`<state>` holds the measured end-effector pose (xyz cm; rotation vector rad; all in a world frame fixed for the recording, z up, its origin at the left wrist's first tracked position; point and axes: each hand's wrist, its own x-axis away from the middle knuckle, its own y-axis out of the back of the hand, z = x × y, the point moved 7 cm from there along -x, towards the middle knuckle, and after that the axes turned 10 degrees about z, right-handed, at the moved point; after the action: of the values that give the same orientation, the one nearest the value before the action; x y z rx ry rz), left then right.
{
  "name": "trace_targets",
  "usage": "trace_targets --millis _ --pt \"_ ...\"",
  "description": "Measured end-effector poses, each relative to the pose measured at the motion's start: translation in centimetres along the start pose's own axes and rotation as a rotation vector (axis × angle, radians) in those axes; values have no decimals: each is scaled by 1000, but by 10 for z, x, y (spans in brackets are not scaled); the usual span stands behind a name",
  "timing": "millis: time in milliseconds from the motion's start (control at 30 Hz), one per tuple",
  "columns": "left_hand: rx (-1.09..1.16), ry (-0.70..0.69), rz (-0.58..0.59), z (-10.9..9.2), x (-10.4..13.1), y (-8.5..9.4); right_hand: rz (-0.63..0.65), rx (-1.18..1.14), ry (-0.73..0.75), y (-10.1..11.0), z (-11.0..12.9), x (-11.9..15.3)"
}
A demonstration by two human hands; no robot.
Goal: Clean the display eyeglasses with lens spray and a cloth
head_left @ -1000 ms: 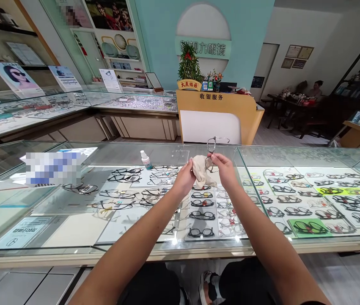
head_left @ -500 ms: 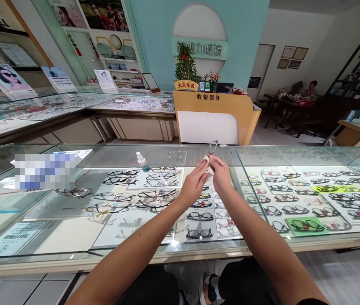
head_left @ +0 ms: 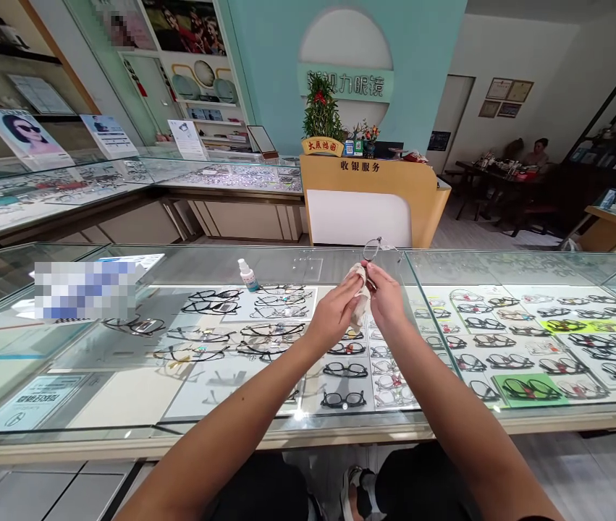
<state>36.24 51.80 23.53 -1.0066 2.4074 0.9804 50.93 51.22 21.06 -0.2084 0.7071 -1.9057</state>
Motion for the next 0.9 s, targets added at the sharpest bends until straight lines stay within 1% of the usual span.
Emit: trace_targets --millis 100,133,200,267,333,400,433,467,500,533,600,667,700,733,767,800,900 --pt "-16 -52 32 -14 0 -3 -5 29 1 9 7 -7" --pt "1 -43 36 -17 0 -4 -20 43 7 13 10 -9" --pt "49 20 75 -18 1 -10 -49 53 29 20 18 -13" --pt "111 124 175 -13 3 -21 -45 34 51 22 26 -17" --pt "202 229 304 -5 7 -35 -8 23 55 20 31 -18" --pt "309 304 436 0 13 -48 29 34 51 17 35 -18" --pt "332 321 477 2 14 -52 46 42 47 15 36 -18" --pt "321 329 484 4 14 -52 62 51 43 13 38 -17" --pt "275 330 450 7 13 -48 82 66 42 11 39 -17" --pt "198 325 368 9 10 -38 105 92 46 9 40 -16" --pt "-1 295 97 11 4 -7 163 189 75 3 44 -14" --pt "-178 227 -176 7 2 26 240 343 126 -5 49 -11" --pt "-251 181 -276 3 2 38 283 433 150 -10 51 -9" --pt "-308 134 -341 0 3 47 323 524 165 -15 51 -6" --pt "-348 95 -369 -3 2 53 357 611 172 -19 51 -4" --pt "-376 67 -372 -4 2 55 379 690 175 -22 50 -1" --pt "-418 35 -347 -5 1 54 400 873 206 -28 48 5"
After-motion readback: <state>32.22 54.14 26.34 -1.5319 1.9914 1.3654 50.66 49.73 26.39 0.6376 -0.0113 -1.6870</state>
